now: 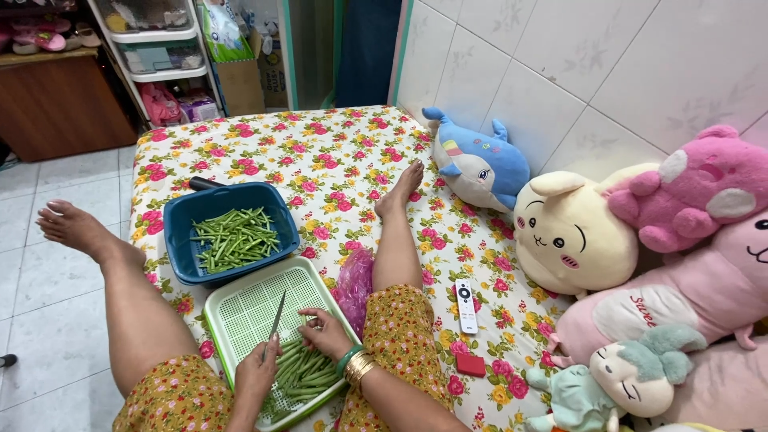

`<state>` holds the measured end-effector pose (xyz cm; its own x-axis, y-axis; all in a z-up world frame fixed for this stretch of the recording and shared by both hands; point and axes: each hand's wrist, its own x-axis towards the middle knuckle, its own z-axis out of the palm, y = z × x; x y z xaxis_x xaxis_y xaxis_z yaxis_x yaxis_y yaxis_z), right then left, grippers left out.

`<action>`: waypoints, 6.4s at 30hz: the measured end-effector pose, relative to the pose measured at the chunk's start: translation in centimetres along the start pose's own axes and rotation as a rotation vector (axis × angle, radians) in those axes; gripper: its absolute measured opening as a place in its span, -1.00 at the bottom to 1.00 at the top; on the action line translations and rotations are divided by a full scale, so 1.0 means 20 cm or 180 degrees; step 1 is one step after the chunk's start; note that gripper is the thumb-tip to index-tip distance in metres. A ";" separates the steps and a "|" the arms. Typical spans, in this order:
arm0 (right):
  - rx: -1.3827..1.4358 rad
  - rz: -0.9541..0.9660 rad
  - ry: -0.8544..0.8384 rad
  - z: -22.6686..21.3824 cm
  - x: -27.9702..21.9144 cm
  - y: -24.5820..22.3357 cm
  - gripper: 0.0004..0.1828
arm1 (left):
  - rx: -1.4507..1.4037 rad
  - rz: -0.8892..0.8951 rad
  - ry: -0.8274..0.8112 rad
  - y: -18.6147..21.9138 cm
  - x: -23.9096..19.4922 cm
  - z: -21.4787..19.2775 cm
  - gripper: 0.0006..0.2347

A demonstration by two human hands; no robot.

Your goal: The person lies on a bed and uses a knife to trim the ends of green beans. They hold the beans in one hand and cut them over a green colander, placing the trimmed pieces into a blue container.

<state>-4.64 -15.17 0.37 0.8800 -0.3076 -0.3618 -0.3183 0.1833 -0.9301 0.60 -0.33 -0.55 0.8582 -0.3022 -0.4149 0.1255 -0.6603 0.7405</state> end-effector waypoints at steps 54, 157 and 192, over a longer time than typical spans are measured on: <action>-0.0527 -0.0100 -0.0131 0.01 0.00 0.04 -0.63 | 0.0220 0.0049 0.0036 0.01 -0.03 -0.03 -0.56; -0.2443 -0.1072 0.0733 0.02 0.15 0.11 -0.76 | 0.0523 0.0120 0.0518 -0.08 0.12 0.08 -0.65; -0.3072 0.0796 0.0884 -0.17 -0.11 -0.14 -0.43 | 0.1149 -0.0656 0.0037 -0.08 -0.16 -0.30 -0.48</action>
<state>-6.91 -18.26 3.65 0.6766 -0.5907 -0.4396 -0.7357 -0.5174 -0.4371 0.65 5.87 2.72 0.8393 -0.1320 -0.5274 0.1145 -0.9054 0.4088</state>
